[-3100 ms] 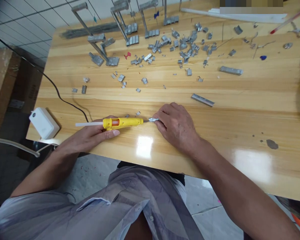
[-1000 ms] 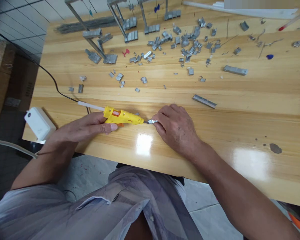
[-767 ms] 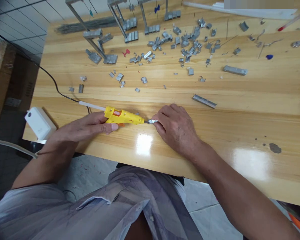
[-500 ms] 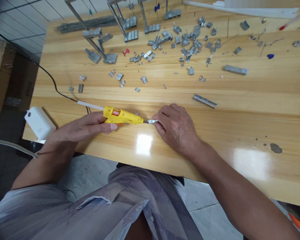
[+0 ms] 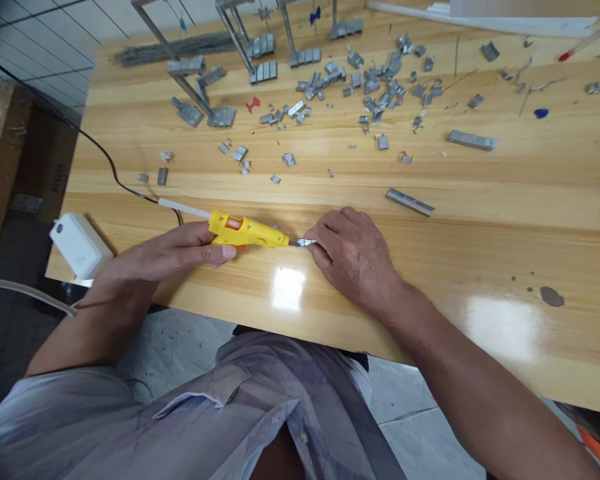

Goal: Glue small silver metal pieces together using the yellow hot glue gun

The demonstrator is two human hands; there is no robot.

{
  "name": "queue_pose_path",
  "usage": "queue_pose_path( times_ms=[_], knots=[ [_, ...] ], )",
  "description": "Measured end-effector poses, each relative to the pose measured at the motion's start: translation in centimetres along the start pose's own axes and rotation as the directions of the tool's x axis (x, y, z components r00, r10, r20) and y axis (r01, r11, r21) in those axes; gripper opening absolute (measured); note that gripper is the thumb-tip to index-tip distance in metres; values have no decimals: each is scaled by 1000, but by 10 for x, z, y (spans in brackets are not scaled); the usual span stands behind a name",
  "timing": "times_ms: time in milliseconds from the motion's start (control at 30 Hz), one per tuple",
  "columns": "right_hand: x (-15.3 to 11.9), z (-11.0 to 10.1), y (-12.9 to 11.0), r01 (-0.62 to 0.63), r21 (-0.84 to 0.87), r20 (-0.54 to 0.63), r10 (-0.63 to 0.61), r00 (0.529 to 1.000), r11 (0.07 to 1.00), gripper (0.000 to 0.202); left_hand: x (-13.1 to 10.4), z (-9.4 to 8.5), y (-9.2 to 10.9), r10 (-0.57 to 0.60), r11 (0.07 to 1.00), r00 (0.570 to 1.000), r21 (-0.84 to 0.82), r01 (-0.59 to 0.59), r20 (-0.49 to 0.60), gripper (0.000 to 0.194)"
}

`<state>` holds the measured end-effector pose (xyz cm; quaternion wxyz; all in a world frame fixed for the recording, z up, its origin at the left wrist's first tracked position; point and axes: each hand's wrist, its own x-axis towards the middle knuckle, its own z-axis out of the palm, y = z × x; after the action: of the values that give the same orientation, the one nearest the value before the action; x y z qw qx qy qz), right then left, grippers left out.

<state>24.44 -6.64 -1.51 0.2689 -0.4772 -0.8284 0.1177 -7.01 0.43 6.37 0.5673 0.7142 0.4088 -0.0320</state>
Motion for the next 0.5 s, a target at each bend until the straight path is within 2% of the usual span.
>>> queue_pose_path(
  times_ms=[167, 300, 400, 500],
  knots=[
    [-1, 1, 1, 13, -1, -21, -13, 1000, 1000, 17, 0, 1, 5, -44, 999, 999, -24, 44, -19, 38],
    [-1, 2, 0, 9, -5, -30, -9, 1000, 1000, 18, -2, 0, 7, 10, 998, 997, -63, -15, -77, 32],
    [0, 2, 0, 7, -2, -32, -7, 999, 1000, 19, -7, -3, 9, 46, 990, 974, -118, -73, -220, 25],
    [0, 0, 1, 20, 4, -32, -20, 999, 1000, 18, -18, -10, 9, 3, 987, 904, -142, -70, -426, 17]
  ],
)
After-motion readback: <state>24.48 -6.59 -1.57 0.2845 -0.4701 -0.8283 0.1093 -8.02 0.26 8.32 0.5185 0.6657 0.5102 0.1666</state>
